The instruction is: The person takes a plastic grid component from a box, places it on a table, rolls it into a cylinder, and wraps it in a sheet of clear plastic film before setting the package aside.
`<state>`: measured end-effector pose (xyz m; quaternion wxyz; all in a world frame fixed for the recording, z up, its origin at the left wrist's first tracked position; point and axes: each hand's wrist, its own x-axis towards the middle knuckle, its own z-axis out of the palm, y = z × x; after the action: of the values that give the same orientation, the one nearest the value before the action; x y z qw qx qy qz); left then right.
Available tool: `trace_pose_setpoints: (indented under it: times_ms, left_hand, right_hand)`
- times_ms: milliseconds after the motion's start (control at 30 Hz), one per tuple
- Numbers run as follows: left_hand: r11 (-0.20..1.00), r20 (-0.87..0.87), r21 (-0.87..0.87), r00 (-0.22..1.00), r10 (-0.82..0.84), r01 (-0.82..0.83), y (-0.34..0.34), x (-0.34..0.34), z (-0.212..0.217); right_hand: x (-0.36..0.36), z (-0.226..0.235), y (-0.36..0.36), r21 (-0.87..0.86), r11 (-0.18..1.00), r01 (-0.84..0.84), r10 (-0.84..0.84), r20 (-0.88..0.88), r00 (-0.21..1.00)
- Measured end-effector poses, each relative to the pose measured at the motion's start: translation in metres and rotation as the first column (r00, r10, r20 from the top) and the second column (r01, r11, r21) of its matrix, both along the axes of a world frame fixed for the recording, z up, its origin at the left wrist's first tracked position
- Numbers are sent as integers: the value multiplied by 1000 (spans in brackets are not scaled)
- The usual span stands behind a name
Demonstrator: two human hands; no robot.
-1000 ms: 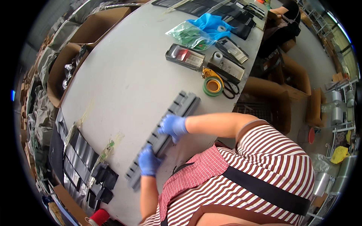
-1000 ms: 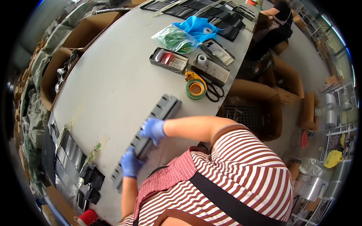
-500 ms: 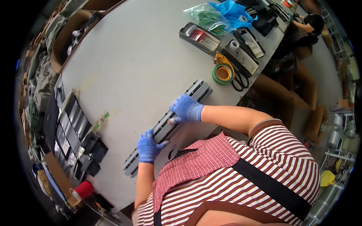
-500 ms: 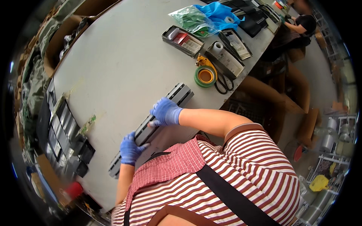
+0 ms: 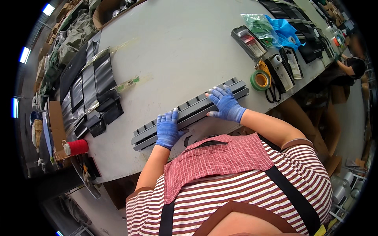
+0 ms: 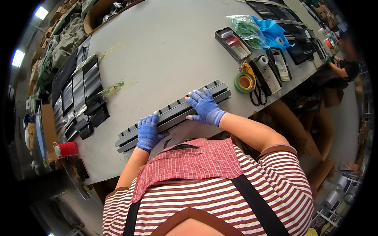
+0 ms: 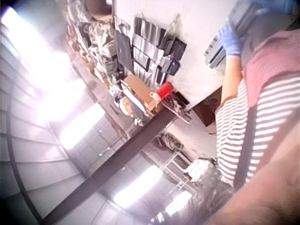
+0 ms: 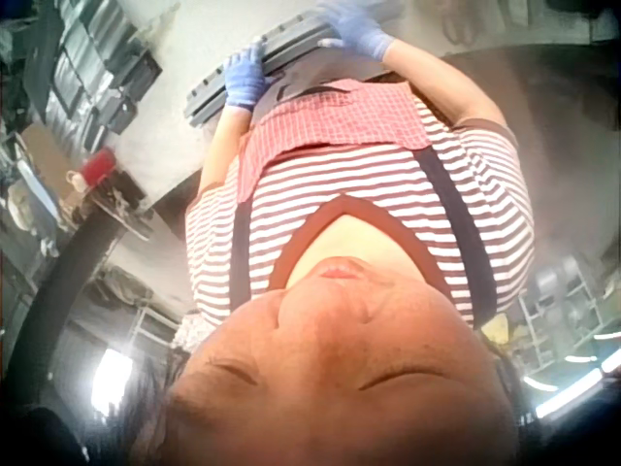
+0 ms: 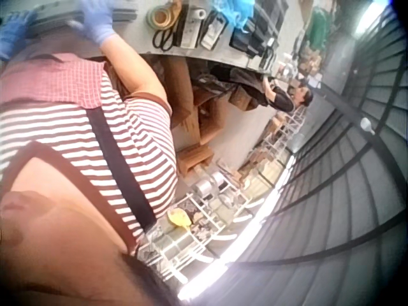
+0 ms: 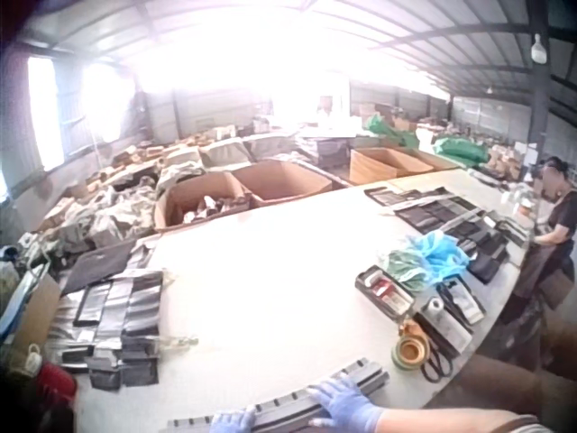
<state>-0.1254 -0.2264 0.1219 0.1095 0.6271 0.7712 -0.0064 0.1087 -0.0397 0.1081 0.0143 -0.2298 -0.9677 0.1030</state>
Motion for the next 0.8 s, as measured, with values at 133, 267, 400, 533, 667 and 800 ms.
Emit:
trace_pose_setpoints:
  times_ms: [133, 267, 400, 533, 667, 800]
  left_hand:
    - [998, -5, 46, 999, 40, -40, -18, 3, -8]
    - [990, -33, 137, 999, 42, -37, -31, 3, -13]
    - [988, -85, 154, 996, 18, -4, -35, 6, -11]
    - [992, 31, 120, 999, -27, 23, -20, 3, -1]
    - [988, 19, 148, 999, -48, 45, -15, -3, -3]
    - [1000, 38, 10, 999, -13, 13, 6, -8, -4]
  right_hand:
    - [12, -1, -7, 27, 1000, -11, 11, 2, 1000]
    - [13, 5, -11, -21, 999, 24, -24, 4, 1000]
    - [14, 4, -14, 1, 1000, -7, 7, 35, 999]
    - [23, -8, -9, -19, 1000, 8, -8, 21, 1000]
    - [5, 0, 4, -19, 995, -94, 93, -33, 995]
    - [-2, 2, 28, -83, 992, -99, 100, 8, 995]
